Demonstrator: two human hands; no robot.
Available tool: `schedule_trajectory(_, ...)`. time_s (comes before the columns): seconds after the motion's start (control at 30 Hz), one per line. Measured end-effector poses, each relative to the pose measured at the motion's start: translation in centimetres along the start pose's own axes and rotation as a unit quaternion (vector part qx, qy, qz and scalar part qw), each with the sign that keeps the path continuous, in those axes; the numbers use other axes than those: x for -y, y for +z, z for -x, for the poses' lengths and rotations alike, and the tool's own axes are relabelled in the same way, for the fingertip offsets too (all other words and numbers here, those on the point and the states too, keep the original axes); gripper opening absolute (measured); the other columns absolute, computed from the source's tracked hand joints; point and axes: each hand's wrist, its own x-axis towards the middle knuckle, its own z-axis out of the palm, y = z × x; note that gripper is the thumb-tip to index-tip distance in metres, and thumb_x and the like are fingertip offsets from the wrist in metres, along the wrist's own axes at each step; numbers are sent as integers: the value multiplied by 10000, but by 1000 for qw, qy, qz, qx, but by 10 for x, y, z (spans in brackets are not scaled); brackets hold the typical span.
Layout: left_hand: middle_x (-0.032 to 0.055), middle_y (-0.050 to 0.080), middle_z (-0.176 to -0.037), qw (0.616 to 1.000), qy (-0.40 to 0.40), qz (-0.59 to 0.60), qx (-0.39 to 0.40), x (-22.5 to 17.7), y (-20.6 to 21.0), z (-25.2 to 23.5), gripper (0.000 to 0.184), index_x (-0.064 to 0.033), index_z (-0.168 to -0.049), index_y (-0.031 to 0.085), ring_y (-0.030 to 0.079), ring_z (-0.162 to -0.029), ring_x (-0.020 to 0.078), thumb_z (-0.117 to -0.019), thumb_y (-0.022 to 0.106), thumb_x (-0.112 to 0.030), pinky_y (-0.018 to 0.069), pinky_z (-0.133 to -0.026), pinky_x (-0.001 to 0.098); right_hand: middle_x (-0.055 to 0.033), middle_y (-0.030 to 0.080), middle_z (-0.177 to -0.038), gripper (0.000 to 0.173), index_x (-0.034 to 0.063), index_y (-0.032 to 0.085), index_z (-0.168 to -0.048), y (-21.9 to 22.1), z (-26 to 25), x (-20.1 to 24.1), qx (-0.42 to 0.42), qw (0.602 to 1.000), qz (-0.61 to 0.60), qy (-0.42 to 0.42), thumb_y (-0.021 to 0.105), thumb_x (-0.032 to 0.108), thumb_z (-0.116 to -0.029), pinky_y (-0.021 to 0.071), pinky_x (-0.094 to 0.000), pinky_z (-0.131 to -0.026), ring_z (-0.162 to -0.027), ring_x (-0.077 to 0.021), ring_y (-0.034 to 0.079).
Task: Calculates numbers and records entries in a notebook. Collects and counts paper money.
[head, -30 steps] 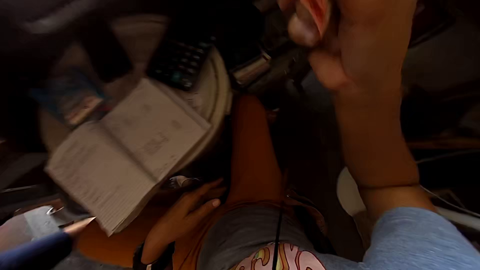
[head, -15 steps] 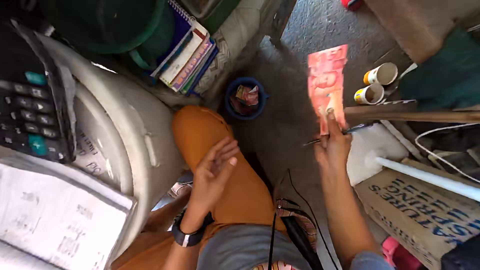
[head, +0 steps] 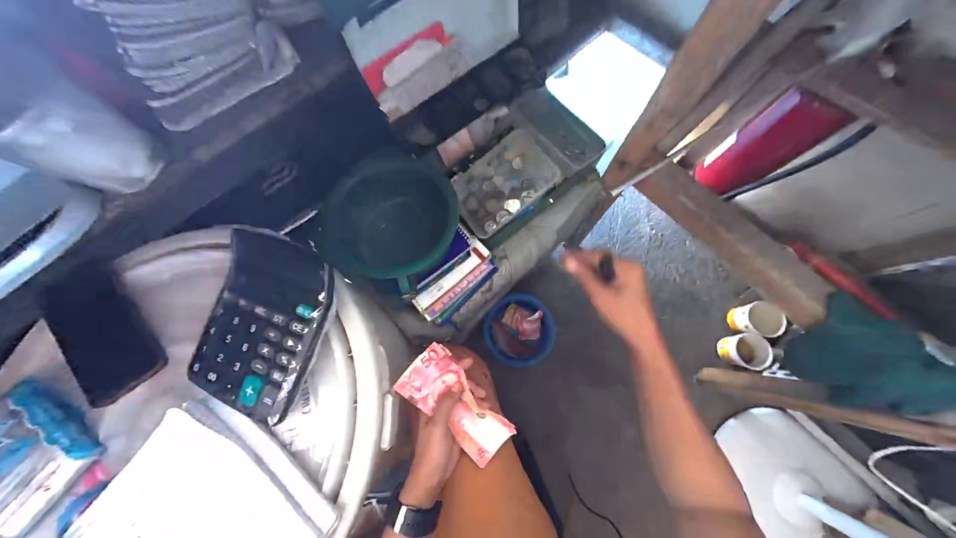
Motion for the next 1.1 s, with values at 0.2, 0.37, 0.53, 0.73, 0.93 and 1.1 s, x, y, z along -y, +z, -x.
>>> schedule_trajectory(0.2,6,747,-832,999,25,-15,32,10,-7,-5,354,50,-1294,551,726,-738,119,-1013,399,-102,625,-741,293,-334,643,-1222,474,-76,652,-1220,18,-184,26,12,949,302,96,626,350,-1014,457,-701,-939,-1171,-526,607)
schedule_trajectory(0.37,13,754,-843,999,26,-1,40,9,-12,-5,342,42,-1294,561,736,-757,125,-1021,431,-118,629,-759,301,-369,591,-1281,513,-118,607,-1246,30,-215,18,95,916,371,116,698,303,-969,452,-707,-941,-1212,-544,572)
schedule_trajectory(0.53,6,760,-845,999,25,-2,43,7,-8,-4,339,36,-1284,556,738,-757,113,-1019,376,-75,627,-751,276,-376,583,-1286,430,-143,556,-1296,20,-224,2,146,919,364,47,623,169,-1008,438,-683,-1014,-1234,-533,565)
schedule_trajectory(0.73,12,761,-861,999,28,-26,32,5,-7,-2,327,40,-1274,564,739,-768,107,-1024,371,-46,631,-766,279,-362,565,-1328,532,1,426,-1515,-13,-213,13,89,966,222,95,572,48,-1006,504,-652,-941,-1141,-518,622)
schedule_trajectory(0.93,-5,762,-872,998,42,-34,42,7,-6,-2,316,34,-1278,555,742,-771,105,-1030,373,-36,634,-755,274,-282,548,-1344,495,15,410,-1484,-43,-214,26,-78,974,43,206,541,97,-1014,589,-493,-808,-1017,-361,676)
schedule_trajectory(1.1,1,759,-861,997,40,-36,48,8,-7,-3,325,48,-1284,548,740,-767,108,-1031,377,-62,630,-756,275,-254,535,-1428,579,-8,361,-1529,-26,-209,51,-216,930,151,256,529,83,-983,558,-444,-950,-1190,-316,655)
